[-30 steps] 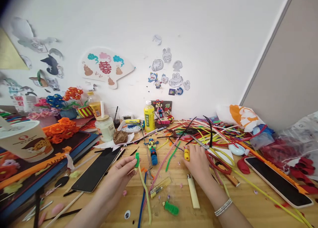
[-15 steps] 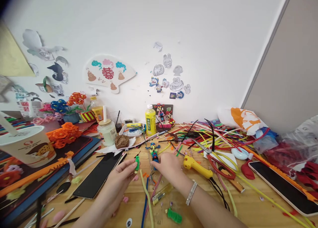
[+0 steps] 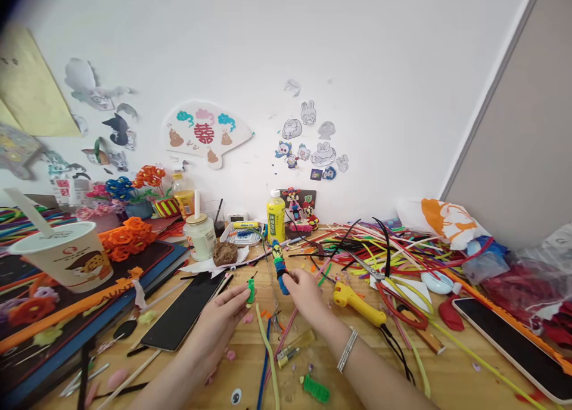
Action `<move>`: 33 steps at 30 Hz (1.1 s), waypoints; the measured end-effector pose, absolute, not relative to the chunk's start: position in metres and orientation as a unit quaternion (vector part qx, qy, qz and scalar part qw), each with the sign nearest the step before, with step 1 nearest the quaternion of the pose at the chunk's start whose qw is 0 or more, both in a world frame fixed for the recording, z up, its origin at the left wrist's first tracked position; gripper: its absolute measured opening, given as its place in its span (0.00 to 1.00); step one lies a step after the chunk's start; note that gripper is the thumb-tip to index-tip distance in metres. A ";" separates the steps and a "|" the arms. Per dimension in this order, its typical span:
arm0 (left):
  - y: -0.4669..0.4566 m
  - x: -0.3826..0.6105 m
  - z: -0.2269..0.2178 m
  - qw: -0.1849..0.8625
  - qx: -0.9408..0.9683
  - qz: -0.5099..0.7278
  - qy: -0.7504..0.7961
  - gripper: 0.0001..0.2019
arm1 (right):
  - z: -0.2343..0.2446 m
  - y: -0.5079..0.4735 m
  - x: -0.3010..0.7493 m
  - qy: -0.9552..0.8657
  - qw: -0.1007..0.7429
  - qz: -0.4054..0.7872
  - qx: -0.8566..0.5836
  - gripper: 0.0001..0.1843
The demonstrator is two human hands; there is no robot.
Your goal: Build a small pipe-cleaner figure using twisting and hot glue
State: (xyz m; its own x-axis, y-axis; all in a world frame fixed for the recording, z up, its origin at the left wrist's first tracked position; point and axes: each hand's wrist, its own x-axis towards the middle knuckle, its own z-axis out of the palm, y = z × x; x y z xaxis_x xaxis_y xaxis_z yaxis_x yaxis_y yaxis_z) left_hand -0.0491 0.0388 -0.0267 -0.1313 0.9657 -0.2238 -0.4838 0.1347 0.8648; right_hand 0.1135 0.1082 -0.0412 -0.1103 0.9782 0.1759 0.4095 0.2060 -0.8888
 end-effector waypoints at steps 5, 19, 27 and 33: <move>0.037 -0.049 -0.026 0.600 0.280 0.587 0.466 0.18 | -0.035 0.081 0.108 -0.593 0.481 0.461 -0.452 0.16; 0.025 -0.045 -0.007 0.597 0.307 0.549 0.499 0.23 | -0.035 0.058 0.103 -0.528 0.513 0.594 -0.324 0.19; 0.021 -0.043 0.001 0.573 0.318 0.518 0.550 0.22 | -0.047 0.054 0.095 -0.624 0.493 0.451 -0.405 0.12; 0.021 -0.042 -0.001 0.576 0.324 0.510 0.550 0.20 | -0.042 0.049 0.095 -0.639 0.481 0.417 -0.432 0.11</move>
